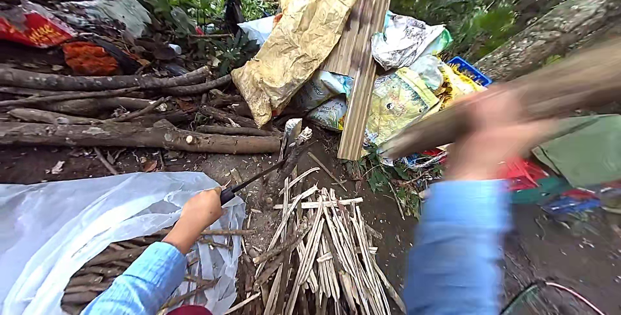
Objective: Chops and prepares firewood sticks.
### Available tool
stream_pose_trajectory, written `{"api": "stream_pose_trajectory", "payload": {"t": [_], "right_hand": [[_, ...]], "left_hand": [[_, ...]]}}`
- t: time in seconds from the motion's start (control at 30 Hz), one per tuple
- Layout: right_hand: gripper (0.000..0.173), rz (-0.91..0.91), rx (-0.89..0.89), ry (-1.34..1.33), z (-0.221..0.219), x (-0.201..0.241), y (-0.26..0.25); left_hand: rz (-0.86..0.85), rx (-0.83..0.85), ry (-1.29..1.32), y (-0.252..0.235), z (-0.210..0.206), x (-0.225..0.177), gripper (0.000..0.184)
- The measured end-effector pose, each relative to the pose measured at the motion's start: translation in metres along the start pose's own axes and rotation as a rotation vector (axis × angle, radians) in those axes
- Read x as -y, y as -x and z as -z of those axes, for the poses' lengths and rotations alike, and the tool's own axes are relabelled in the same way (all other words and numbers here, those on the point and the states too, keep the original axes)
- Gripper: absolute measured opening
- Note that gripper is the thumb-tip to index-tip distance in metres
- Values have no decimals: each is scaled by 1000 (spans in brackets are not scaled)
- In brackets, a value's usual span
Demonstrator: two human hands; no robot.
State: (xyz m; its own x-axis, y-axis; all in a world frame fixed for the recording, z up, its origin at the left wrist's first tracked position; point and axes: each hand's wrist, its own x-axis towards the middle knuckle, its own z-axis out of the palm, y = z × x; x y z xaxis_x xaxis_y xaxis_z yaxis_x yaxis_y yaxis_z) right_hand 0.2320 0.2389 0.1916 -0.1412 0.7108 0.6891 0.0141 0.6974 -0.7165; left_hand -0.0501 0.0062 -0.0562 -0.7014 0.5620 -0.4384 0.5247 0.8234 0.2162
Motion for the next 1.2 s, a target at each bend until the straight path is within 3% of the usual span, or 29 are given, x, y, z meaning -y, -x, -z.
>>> {"api": "stream_pose_trajectory", "payload": {"t": [0.03, 0.07, 0.13, 0.2, 0.33, 0.4, 0.5, 0.63, 0.7, 0.73, 0.77, 0.83, 0.9, 0.97, 1.03, 1.13, 1.2], "right_hand": [[64, -213, 103, 169, -28, -41, 59], [74, -453, 272, 358, -51, -86, 116], [78, -838, 625, 593, -80, -162, 187], [77, -1013, 797, 611, -89, -184, 200], [59, -1081, 717, 335, -67, -142, 170], [52, -1007, 647, 189, -48, -103, 141], [51, -666, 506, 92, -12, -36, 73], [57, -52, 162, -70, 40, 21, -33], [20, 123, 18, -208, 39, 40, -67], [12, 157, -56, -226, 27, 39, -65], [23, 129, -81, -165, 10, 25, -46], [63, -160, 74, 129, -41, -42, 46], [77, -602, 470, 470, -82, -135, 153], [81, -926, 796, 621, -108, -192, 210], [76, -1021, 863, 585, -122, -198, 219], [65, -1103, 740, 329, -100, -167, 194], [55, -1027, 636, 174, -78, -134, 160]], "left_hand": [[0, 1, 0, 1, 0, 0, 39], [0, -2, -5, 4, 0, 0, 39], [3, -21, -36, 9, 6, -2, 38], [3, -19, -62, 13, 13, -1, 38], [-5, -13, -48, 16, 4, 11, 38], [-5, -26, -24, 14, 1, 16, 39], [17, -13, 1, 12, -1, 20, 41], [50, -2, 18, 8, 6, 13, 40], [62, -8, 35, 3, 12, 10, 40], [68, -9, 39, 1, 14, 8, 39], [72, -12, 39, 0, 16, 6, 39], [79, -18, 35, 1, 18, 4, 39], [84, -22, 19, 9, 16, 2, 39], [78, -40, -2, 19, 19, -2, 37], [76, -46, -7, 22, 23, 2, 37], [76, -29, -6, 21, 18, 5, 37], [75, -42, -21, 22, 21, 2, 38]]}}
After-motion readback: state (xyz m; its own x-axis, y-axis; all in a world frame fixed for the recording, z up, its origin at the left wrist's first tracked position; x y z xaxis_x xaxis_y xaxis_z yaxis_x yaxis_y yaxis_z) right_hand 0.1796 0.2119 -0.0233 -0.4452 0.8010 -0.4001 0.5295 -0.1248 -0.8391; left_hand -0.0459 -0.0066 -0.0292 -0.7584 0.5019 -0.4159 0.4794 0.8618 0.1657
